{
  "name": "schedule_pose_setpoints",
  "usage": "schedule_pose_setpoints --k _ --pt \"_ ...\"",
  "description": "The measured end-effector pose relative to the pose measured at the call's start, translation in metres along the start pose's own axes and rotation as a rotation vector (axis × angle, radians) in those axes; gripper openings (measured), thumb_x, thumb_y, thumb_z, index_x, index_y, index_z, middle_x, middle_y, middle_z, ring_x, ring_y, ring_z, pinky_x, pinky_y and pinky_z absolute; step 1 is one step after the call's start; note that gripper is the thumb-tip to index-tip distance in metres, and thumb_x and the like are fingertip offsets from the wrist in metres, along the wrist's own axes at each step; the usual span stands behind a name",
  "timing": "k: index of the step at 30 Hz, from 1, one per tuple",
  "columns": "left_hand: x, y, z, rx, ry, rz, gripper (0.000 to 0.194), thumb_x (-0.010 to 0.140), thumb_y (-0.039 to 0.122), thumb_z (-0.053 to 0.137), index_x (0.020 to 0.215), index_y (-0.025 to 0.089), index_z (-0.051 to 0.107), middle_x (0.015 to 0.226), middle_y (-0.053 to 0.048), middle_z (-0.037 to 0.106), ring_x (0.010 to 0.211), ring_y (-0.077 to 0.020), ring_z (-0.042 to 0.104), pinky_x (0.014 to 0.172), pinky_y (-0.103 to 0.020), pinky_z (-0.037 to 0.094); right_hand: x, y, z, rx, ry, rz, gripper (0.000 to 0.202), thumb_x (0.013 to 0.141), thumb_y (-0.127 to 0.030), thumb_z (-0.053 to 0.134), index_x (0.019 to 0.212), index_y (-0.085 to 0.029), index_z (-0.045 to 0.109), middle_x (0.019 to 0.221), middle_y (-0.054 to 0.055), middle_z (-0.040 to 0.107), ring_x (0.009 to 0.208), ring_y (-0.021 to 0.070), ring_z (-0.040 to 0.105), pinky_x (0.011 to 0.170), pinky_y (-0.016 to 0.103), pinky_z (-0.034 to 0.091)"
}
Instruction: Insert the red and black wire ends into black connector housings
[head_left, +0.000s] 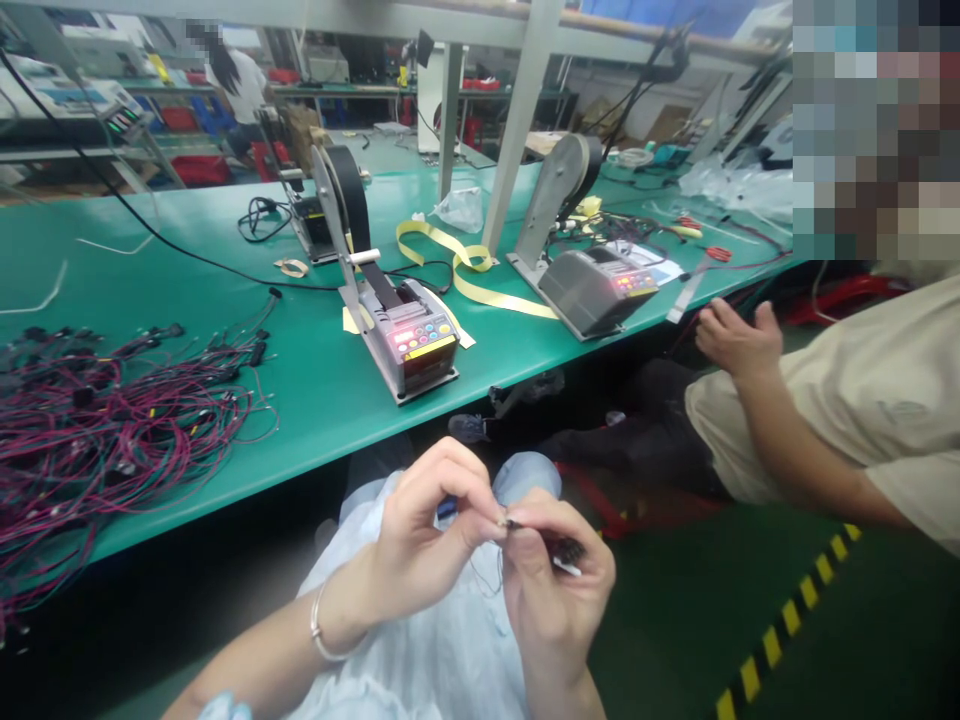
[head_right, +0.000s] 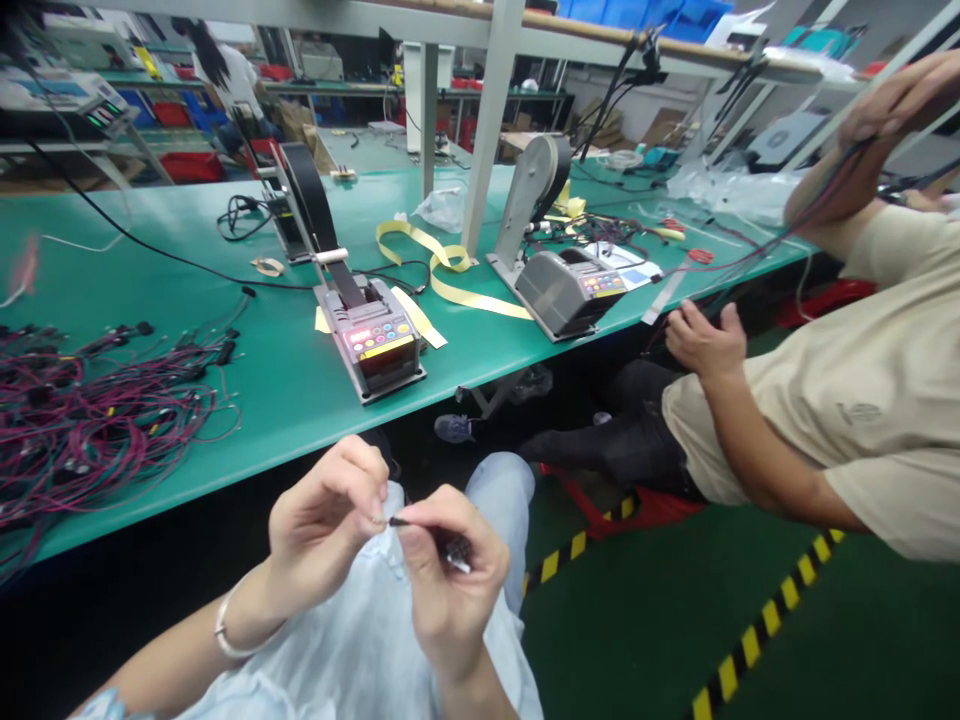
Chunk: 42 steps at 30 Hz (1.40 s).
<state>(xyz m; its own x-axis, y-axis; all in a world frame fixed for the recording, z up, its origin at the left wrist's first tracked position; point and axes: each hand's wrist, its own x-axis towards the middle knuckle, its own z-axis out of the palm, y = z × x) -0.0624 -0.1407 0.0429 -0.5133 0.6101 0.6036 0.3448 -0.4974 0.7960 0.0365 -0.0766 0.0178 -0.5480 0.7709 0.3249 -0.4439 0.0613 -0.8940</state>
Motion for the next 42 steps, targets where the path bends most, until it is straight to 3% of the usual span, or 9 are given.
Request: schedule_pose_setpoints --k 12,16,23,35,42 --pt "0.005 0.002 -0.006 0.078 -0.058 0.053 0.001 0.083 0.017 0.057 0.084 0.016 0.058 0.075 -0.001 0.051 0.068 -0.0099 0.049 0.058 -0.022 0.040 0.003 -0.001 -0.001 -0.064 -0.063 -0.024 0.009 0.081 -0.015 0.057 0.084 -0.022 0.063 0.064 -0.002 0.051 0.056 0.0103 0.045 0.049 0.024 0.032" --pt "0.006 0.001 -0.009 0.055 -0.085 0.011 0.006 0.085 0.020 0.055 0.080 0.016 0.057 0.074 -0.001 0.051 0.067 -0.0100 0.048 0.058 -0.022 0.039 0.005 -0.004 -0.001 -0.112 -0.091 -0.051 0.012 0.081 -0.013 0.056 0.084 -0.023 0.062 0.063 -0.003 0.050 0.055 0.0086 0.044 0.048 0.023 0.031" --pt "0.002 0.000 -0.001 -0.086 0.023 -0.153 0.014 0.085 0.025 0.056 0.073 0.017 0.055 0.070 0.000 0.049 0.065 -0.0091 0.046 0.058 -0.021 0.038 0.006 -0.007 0.002 -0.176 -0.090 -0.071 0.012 0.080 -0.012 0.056 0.082 -0.023 0.062 0.062 -0.004 0.050 0.052 0.0069 0.043 0.047 0.021 0.032" --pt "0.003 -0.001 0.005 -0.084 0.104 -0.214 0.016 0.083 0.026 0.058 0.070 0.017 0.057 0.067 0.000 0.050 0.063 -0.0099 0.046 0.056 -0.022 0.037 0.008 -0.010 0.003 -0.298 -0.053 -0.137 0.016 0.077 -0.009 0.058 0.083 -0.023 0.063 0.063 -0.004 0.054 0.055 0.0071 0.046 0.049 0.019 0.035" --pt "0.005 -0.003 -0.008 -0.018 -0.028 -0.173 0.006 0.083 0.023 0.058 0.082 0.019 0.063 0.076 -0.002 0.056 0.069 -0.0115 0.052 0.059 -0.022 0.042 0.010 -0.013 0.002 -0.275 -0.008 -0.073 0.011 0.079 -0.013 0.057 0.079 -0.022 0.063 0.059 -0.005 0.048 0.051 0.0062 0.043 0.045 0.018 0.033"
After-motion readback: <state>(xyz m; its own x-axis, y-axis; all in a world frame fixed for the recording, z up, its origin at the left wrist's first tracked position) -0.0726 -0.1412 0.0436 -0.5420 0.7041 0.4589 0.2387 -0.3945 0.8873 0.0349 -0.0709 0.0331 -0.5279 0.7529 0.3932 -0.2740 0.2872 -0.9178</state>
